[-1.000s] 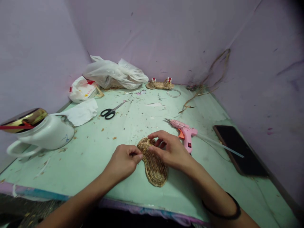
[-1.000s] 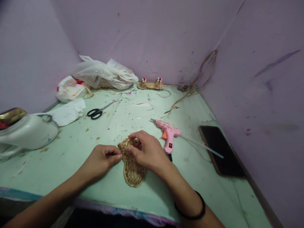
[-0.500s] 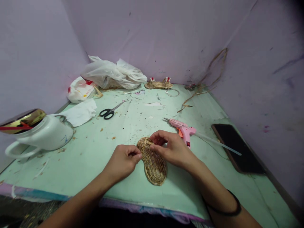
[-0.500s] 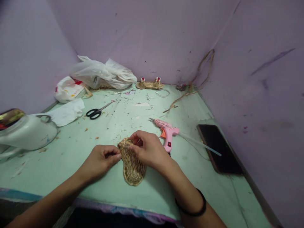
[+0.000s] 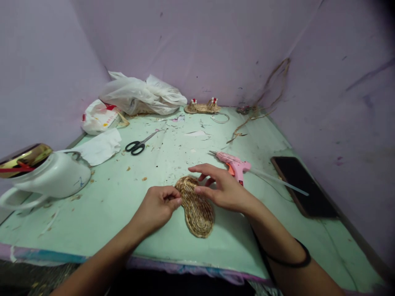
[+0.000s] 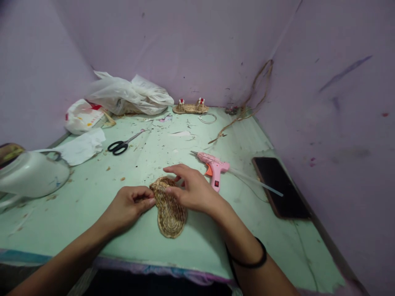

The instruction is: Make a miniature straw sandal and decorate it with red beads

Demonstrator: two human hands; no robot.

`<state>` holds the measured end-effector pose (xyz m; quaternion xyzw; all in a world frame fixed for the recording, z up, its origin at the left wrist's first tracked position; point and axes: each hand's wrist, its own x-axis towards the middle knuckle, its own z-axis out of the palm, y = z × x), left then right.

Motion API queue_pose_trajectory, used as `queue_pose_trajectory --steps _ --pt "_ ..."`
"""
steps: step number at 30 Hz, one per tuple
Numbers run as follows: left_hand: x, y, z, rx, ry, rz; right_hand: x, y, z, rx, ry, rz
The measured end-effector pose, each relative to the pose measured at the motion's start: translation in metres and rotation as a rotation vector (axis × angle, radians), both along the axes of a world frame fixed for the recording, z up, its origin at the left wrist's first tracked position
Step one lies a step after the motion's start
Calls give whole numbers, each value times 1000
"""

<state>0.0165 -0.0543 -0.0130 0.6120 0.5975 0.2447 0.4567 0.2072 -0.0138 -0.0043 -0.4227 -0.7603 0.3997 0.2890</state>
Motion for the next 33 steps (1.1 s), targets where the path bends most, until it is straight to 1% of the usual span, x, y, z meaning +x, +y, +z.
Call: queue_pose_trajectory --steps 2,6,11,14,24,33 --pt "0 -1 0 16 8 -20 -2 0 -1 16 20 46" --pt "-2 -2 -1 72 21 -53 -5 -2 -1 11 12 76" --pt "-3 -4 -4 264 32 -123 -3 -1 0 10 3 70" --pt "-3 -5 -4 316 59 -161 -3 -1 -1 14 6 72" --pt "-1 -6 -3 246 133 -129 -4 -2 -2 17 -20 67" --pt "0 -4 -3 231 172 -128 -4 -2 -1 11 -36 63"
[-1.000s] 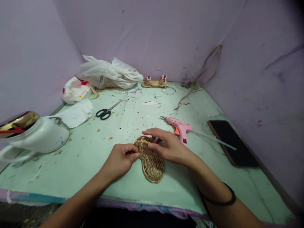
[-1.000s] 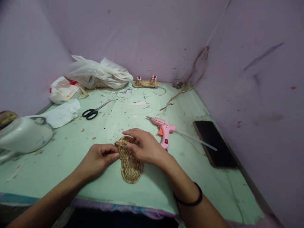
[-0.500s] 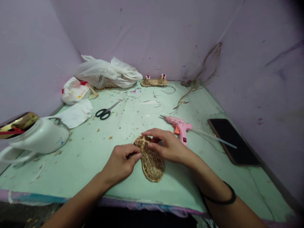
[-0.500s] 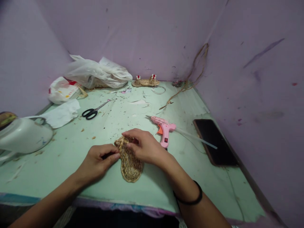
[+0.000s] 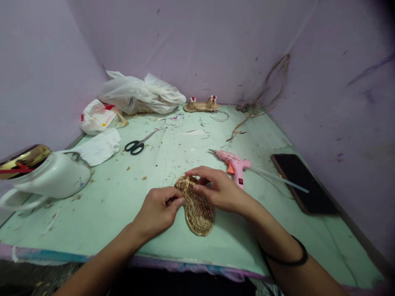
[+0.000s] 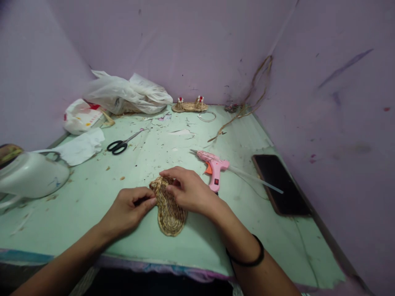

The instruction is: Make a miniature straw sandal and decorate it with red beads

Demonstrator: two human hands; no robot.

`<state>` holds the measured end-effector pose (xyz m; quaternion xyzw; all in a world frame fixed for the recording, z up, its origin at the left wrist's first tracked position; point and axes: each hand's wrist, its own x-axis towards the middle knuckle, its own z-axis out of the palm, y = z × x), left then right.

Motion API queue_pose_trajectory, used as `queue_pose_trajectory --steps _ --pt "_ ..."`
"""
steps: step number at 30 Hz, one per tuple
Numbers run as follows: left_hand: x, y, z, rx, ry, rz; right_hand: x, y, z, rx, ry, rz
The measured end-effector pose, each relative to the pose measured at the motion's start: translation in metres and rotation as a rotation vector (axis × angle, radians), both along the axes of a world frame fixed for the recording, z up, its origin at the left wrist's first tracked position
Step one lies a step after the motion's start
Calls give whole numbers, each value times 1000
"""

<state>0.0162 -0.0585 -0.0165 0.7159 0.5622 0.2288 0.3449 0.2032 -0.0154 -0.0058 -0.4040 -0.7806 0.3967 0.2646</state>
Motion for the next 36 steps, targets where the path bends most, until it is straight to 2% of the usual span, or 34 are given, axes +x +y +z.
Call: queue_pose_trajectory --steps 6,12,15,18,21,23,27,32,36 --pt "-2 -2 0 17 -39 5 1 -1 -2 28 36 2" --pt "3 3 16 -21 -278 60 -2 0 -2 293 259 87" --pt "8 7 26 -43 -342 98 -5 1 -5 350 323 113" --pt "10 10 29 -15 -362 192 -6 4 -9 401 364 -8" --pt "8 9 25 25 -331 341 -5 8 -12 407 319 -202" --pt "6 7 20 -6 -289 401 -4 11 -14 384 265 -249" --pt "7 1 12 -106 -217 404 -4 12 -16 368 130 -194" --pt "9 -5 4 -51 -86 398 -6 11 -14 311 18 -56" --pt "9 -8 -2 42 33 332 -9 10 -9 264 -45 32"
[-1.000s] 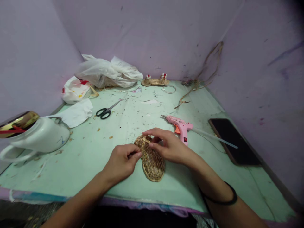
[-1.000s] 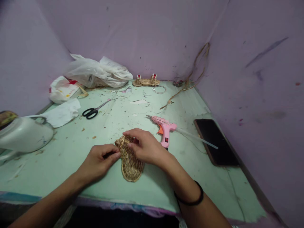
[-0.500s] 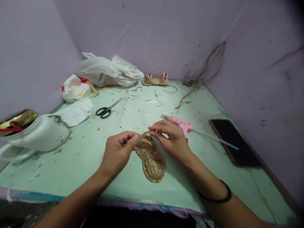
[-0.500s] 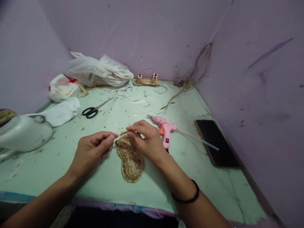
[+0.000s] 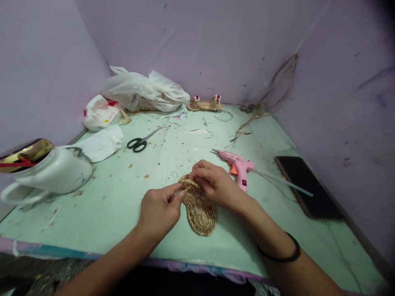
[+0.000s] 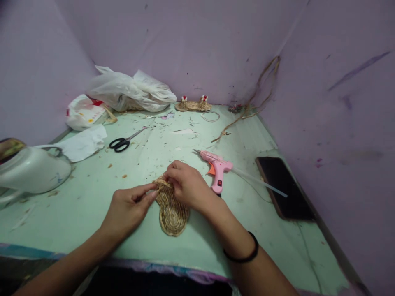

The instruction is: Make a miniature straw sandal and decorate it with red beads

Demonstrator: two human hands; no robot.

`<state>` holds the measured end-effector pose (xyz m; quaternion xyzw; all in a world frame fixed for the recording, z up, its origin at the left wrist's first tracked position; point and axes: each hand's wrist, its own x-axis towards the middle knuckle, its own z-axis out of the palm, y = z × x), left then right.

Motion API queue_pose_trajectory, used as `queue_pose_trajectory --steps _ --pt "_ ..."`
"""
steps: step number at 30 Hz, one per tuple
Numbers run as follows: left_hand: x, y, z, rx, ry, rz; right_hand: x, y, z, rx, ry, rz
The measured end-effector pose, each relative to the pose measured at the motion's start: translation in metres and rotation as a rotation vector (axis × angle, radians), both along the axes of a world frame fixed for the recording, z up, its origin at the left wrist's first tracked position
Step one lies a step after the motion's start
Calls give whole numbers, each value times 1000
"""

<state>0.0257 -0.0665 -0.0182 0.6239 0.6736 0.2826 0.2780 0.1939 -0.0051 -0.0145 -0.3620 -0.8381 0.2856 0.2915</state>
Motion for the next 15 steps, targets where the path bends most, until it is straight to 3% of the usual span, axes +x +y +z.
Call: queue_pose_trajectory --steps 3,8,15 --pt "1 -1 4 -50 -65 -53 -2 0 2 -18 29 25" --pt "3 2 16 -236 -416 -91 -5 -2 1 -52 103 38" --pt "3 6 12 -196 -360 -1 -3 -9 1 -124 268 -8"
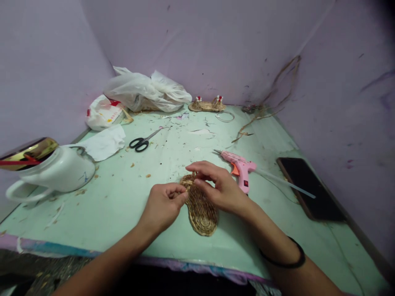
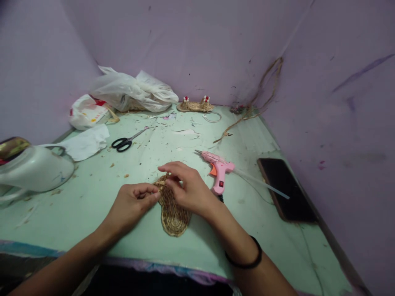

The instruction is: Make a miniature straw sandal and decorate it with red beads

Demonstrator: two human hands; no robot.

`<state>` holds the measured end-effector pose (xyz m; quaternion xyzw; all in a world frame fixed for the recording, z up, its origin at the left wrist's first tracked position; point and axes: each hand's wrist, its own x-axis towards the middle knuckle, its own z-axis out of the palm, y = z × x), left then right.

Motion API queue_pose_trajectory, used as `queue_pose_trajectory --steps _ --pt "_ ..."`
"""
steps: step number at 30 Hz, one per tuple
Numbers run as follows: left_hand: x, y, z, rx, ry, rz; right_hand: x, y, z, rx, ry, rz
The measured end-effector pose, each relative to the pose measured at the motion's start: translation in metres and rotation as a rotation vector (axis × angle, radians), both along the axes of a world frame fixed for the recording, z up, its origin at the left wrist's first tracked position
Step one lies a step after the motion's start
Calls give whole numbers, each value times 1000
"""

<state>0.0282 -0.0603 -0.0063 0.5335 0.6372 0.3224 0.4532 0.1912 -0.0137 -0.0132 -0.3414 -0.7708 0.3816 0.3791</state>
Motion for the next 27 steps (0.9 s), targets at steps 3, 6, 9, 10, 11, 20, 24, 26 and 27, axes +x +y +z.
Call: queue_pose_trajectory --steps 3,6,9,10,11,20,24,26,27 --pt "-6 -5 -2 -46 17 10 4 -2 2 -26 8 -68" --pt "-12 -8 -4 -57 31 -9 7 -2 5 -97 -69 -92" --pt "-14 -8 -4 -85 35 -62 9 -3 6 -176 -188 -73" --pt "-14 -8 -4 -97 34 -70 9 -3 6 -192 -212 -67" --pt "-13 -7 -5 -105 35 -71 9 -3 6 -205 -221 -62" --pt "-10 -4 -9 -89 -31 -122 7 -3 6 -245 -179 -46" --pt "-9 -4 -9 -64 10 -134 8 -3 4 -240 -155 -52" --pt "-10 -4 -9 -26 39 -138 8 -2 2 -220 -148 -81" --pt "-10 -4 -8 -1 51 -138 8 -1 1 -211 -149 -96"
